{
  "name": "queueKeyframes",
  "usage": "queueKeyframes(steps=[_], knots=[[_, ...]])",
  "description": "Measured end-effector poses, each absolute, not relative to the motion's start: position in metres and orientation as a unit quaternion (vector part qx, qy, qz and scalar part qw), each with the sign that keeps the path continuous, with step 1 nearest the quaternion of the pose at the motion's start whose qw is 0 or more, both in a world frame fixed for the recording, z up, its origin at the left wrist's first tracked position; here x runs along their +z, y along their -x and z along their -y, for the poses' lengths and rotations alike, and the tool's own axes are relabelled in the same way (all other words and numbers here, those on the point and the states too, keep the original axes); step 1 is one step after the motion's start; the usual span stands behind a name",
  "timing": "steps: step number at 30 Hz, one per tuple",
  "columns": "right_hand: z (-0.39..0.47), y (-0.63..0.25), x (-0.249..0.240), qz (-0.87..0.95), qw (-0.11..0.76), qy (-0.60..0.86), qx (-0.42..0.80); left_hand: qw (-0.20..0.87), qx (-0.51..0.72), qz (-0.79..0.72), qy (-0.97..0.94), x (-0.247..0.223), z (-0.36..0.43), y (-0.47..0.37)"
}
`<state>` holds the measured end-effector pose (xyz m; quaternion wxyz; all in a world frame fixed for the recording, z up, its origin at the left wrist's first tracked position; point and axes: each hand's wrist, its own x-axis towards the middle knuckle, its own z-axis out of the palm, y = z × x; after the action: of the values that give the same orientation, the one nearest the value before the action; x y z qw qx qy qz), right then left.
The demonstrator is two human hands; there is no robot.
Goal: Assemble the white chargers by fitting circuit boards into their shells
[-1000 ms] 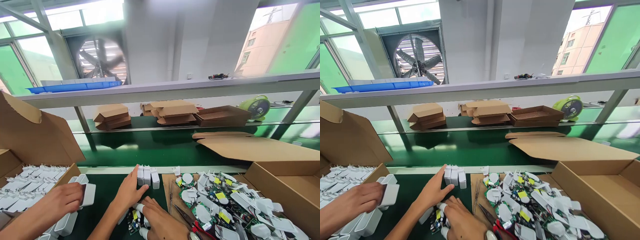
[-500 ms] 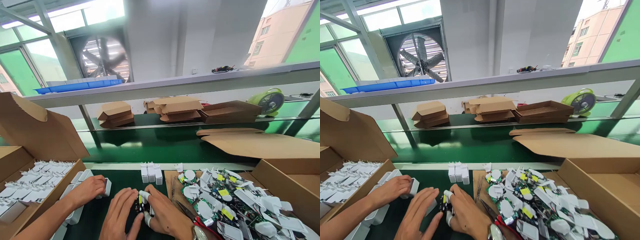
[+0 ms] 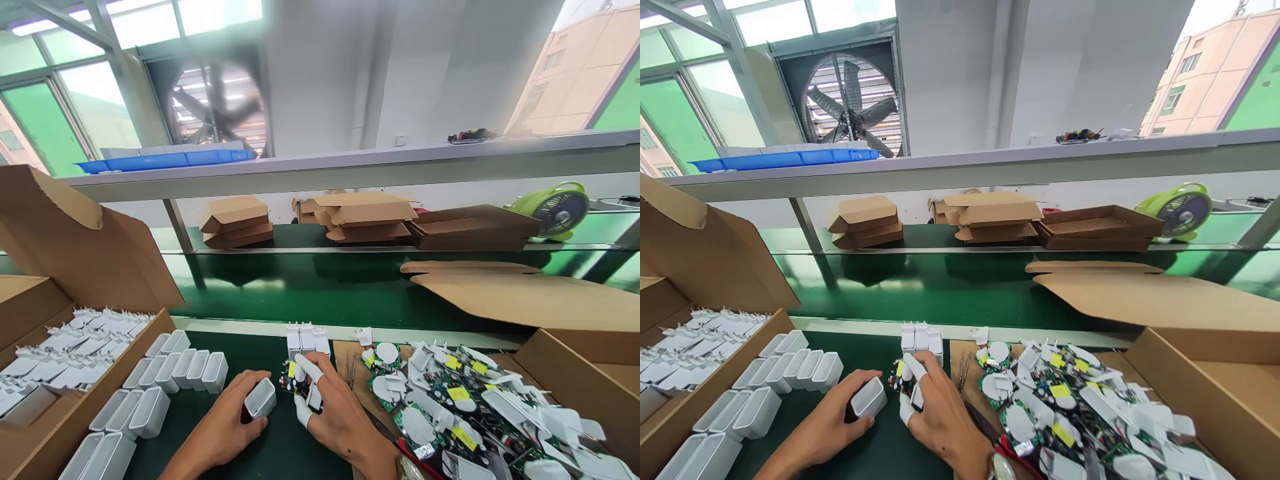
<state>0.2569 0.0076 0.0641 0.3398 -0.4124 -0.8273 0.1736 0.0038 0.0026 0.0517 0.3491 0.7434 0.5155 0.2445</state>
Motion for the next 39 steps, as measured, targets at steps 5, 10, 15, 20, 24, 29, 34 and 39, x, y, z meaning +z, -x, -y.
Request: queueKeyframes(steps=[5, 10, 15, 20, 24, 29, 34, 39], knots=[[-0.010, -0.258, 0.058, 0.813, 0.398, 0.400, 0.144, 0.382, 0.259, -0.486, -0.742, 0.049, -0.016, -0.002], [-0.009, -0.255, 0.059, 0.816, 0.436, 0.373, 0.070, 0.414, 0.302, -0.490, -0.706, 0.033, -0.009, -0.010], [-0.012, -0.254, 0.062, 0.822, 0.405, 0.396, 0.062, 0.412, 0.313, -0.477, -0.710, 0.023, -0.006, -0.010], [-0.015, -0.252, 0.066, 0.818, 0.436, 0.372, 0.057, 0.378, 0.327, -0.479, -0.722, 0.024, -0.007, -0.005], [-0.012, -0.252, 0.068, 0.815, 0.445, 0.361, 0.081, 0.375, 0.327, -0.474, -0.727, 0.024, -0.007, -0.004], [-0.006, -0.251, 0.068, 0.823, 0.436, 0.340, 0.129, 0.388, 0.341, -0.491, -0.702, 0.018, -0.006, -0.015], [-0.001, -0.248, 0.066, 0.849, 0.396, 0.328, 0.126, 0.248, 0.405, -0.470, -0.744, 0.013, -0.004, -0.022], [0.001, -0.249, 0.062, 0.858, 0.330, 0.367, 0.139, 0.231, 0.396, -0.457, -0.762, 0.005, -0.004, -0.019]])
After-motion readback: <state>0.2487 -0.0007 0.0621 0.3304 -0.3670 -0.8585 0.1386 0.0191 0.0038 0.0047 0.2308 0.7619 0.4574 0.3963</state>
